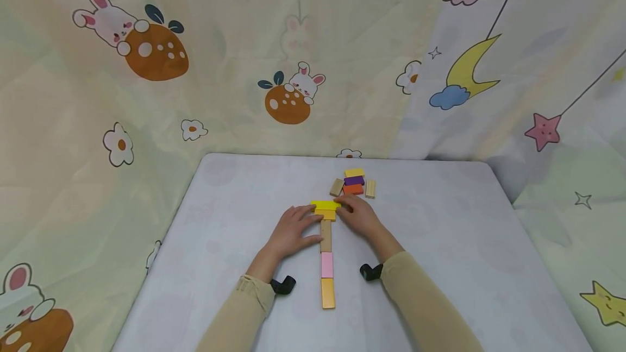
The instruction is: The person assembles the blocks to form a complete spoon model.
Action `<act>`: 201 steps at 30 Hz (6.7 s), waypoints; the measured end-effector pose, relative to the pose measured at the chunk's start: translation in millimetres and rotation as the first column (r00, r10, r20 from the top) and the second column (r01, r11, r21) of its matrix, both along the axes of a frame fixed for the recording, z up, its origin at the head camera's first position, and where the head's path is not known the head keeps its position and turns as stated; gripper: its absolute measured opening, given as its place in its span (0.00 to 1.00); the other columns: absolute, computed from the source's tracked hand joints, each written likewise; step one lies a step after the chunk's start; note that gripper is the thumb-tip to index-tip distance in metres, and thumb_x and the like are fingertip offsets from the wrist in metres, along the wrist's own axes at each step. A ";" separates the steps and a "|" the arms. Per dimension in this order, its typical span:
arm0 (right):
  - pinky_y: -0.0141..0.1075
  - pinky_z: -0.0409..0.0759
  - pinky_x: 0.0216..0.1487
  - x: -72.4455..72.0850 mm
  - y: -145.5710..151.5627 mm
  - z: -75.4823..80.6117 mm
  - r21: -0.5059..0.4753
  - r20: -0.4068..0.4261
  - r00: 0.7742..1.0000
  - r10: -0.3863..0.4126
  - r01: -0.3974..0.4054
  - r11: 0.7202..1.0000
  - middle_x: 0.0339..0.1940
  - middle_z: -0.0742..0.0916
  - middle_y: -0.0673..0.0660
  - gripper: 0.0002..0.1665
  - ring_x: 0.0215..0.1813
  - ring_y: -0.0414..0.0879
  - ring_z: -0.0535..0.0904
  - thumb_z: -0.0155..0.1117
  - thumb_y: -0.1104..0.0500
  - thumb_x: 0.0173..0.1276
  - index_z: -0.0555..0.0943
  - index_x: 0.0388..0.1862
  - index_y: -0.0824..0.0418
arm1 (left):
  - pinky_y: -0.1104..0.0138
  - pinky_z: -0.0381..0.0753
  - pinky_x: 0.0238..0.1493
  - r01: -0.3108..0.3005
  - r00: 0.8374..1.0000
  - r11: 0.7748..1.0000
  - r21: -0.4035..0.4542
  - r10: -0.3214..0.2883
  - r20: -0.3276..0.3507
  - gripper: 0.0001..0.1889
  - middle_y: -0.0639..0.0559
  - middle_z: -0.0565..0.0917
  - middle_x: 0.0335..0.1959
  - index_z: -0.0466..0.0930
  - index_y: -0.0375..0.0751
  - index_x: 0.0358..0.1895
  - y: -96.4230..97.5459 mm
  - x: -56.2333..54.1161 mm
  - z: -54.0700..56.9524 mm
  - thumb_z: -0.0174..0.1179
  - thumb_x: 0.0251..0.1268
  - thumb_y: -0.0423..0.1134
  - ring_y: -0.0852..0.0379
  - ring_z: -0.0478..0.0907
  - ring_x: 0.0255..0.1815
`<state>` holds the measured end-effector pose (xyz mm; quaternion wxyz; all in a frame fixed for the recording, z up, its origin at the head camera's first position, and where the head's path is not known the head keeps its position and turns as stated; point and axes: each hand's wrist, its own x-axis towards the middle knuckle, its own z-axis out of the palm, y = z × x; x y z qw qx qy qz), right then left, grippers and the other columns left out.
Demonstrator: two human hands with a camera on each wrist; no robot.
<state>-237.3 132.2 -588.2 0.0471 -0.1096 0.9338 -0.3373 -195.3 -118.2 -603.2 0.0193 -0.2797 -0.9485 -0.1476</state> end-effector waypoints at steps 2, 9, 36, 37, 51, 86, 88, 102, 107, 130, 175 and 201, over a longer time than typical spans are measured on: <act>0.54 0.72 0.70 0.4 0.8 1.6 -0.025 0.014 1.000 -0.016 0.017 1.000 0.64 0.81 0.51 0.20 0.66 0.52 0.75 0.58 0.47 0.74 0.79 0.62 0.45 | 0.53 0.48 0.81 -0.002 1.000 1.000 -0.002 0.002 0.002 0.35 0.61 0.60 0.78 0.65 0.70 0.72 0.0 0.3 0.4 0.46 0.63 0.76 0.55 0.57 0.77; 0.54 0.75 0.66 -4.9 5.2 4.5 -0.051 0.024 0.998 -0.062 0.064 0.997 0.61 0.82 0.52 0.18 0.61 0.52 0.76 0.55 0.47 0.75 0.79 0.60 0.47 | 0.53 0.49 0.81 0.005 1.000 1.000 0.009 -0.005 -0.005 0.35 0.60 0.60 0.77 0.66 0.69 0.72 -0.3 -0.3 -1.7 0.46 0.63 0.75 0.55 0.57 0.77; 0.55 0.58 0.79 -42.9 2.4 21.1 0.080 0.098 0.993 -0.070 0.063 0.995 0.77 0.69 0.57 0.41 0.78 0.56 0.62 0.64 0.40 0.67 0.66 0.75 0.50 | 0.52 0.51 0.81 0.010 1.000 1.000 -0.005 -0.010 -0.001 0.35 0.60 0.60 0.78 0.67 0.68 0.71 -0.4 -0.6 -0.6 0.47 0.63 0.75 0.54 0.59 0.77; 0.55 0.58 0.78 -43.6 1.7 20.7 0.089 0.087 0.994 -0.070 0.062 0.994 0.76 0.70 0.57 0.41 0.77 0.57 0.63 0.65 0.41 0.66 0.66 0.75 0.50 | 0.52 0.51 0.81 0.008 1.000 1.000 -0.006 -0.008 -0.001 0.35 0.60 0.60 0.78 0.67 0.68 0.71 -0.3 -0.7 -0.6 0.47 0.63 0.75 0.54 0.59 0.77; 0.56 0.61 0.76 -44.1 7.5 21.2 0.066 0.096 0.995 -0.032 0.026 0.997 0.75 0.71 0.54 0.37 0.76 0.56 0.64 0.64 0.42 0.68 0.68 0.74 0.45 | 0.51 0.55 0.79 0.024 0.999 1.000 0.019 -0.023 -0.040 0.33 0.57 0.64 0.76 0.70 0.64 0.70 -1.0 1.1 4.6 0.52 0.64 0.72 0.53 0.62 0.75; 0.52 0.68 0.74 -38.3 20.2 15.6 0.086 0.096 0.992 0.084 -0.092 0.992 0.73 0.74 0.49 0.35 0.72 0.51 0.70 0.64 0.47 0.70 0.68 0.74 0.44 | 0.51 0.52 0.80 0.014 1.000 1.000 0.005 -0.014 -0.011 0.34 0.58 0.62 0.77 0.68 0.66 0.71 -0.2 -1.1 0.9 0.51 0.64 0.72 0.53 0.59 0.76; 0.51 0.67 0.75 -37.9 19.7 14.6 0.090 0.085 0.993 0.083 -0.091 0.992 0.73 0.75 0.49 0.35 0.73 0.51 0.69 0.64 0.47 0.71 0.68 0.75 0.44 | 0.51 0.52 0.80 0.012 1.000 1.000 -0.002 -0.012 -0.011 0.34 0.58 0.61 0.77 0.67 0.67 0.71 -0.1 -1.1 0.8 0.50 0.64 0.73 0.53 0.59 0.76; 0.52 0.63 0.77 -34.3 18.5 15.4 0.080 0.058 0.994 0.091 -0.095 0.992 0.76 0.70 0.49 0.36 0.77 0.52 0.65 0.64 0.49 0.71 0.65 0.76 0.46 | 0.51 0.54 0.80 0.011 1.000 1.000 -0.010 -0.011 -0.024 0.34 0.58 0.62 0.77 0.68 0.67 0.71 0.4 -1.0 4.4 0.51 0.63 0.72 0.53 0.60 0.76; 0.54 0.62 0.77 -27.5 19.1 19.1 0.059 0.064 0.995 0.079 -0.083 0.995 0.78 0.68 0.50 0.36 0.78 0.53 0.63 0.64 0.50 0.72 0.65 0.76 0.46 | 0.52 0.53 0.80 0.006 1.000 1.000 -0.012 -0.006 -0.016 0.34 0.59 0.62 0.77 0.68 0.67 0.71 0.5 -0.8 4.3 0.51 0.63 0.72 0.53 0.60 0.76; 0.60 0.64 0.74 -26.1 110.0 26.8 0.001 0.141 0.983 -0.116 0.117 0.993 0.79 0.64 0.58 0.41 0.71 0.59 0.67 0.64 0.46 0.70 0.60 0.78 0.48 | 0.51 0.53 0.79 0.014 1.000 0.999 0.039 -0.013 -0.003 0.34 0.56 0.64 0.76 0.70 0.64 0.70 0.5 2.6 10.4 0.55 0.63 0.70 0.51 0.62 0.75; 0.58 0.72 0.67 -24.1 121.0 14.5 -0.035 0.141 0.980 -0.143 0.149 0.988 0.73 0.72 0.59 0.39 0.64 0.58 0.72 0.68 0.44 0.66 0.67 0.74 0.48 | 0.52 0.54 0.80 0.018 0.999 0.999 0.030 -0.018 -0.030 0.34 0.58 0.63 0.76 0.68 0.66 0.71 -0.9 0.6 0.1 0.52 0.63 0.72 0.53 0.61 0.75; 0.38 0.78 0.48 -27.4 13.7 39.3 -0.036 0.036 0.999 0.021 -0.020 0.999 0.71 0.76 0.52 0.35 0.46 0.49 0.75 0.69 0.47 0.66 0.72 0.71 0.48 | 0.50 0.56 0.78 0.020 0.999 0.999 0.033 -0.018 -0.051 0.34 0.58 0.65 0.76 0.70 0.66 0.70 -1.0 0.7 3.4 0.52 0.63 0.72 0.52 0.62 0.74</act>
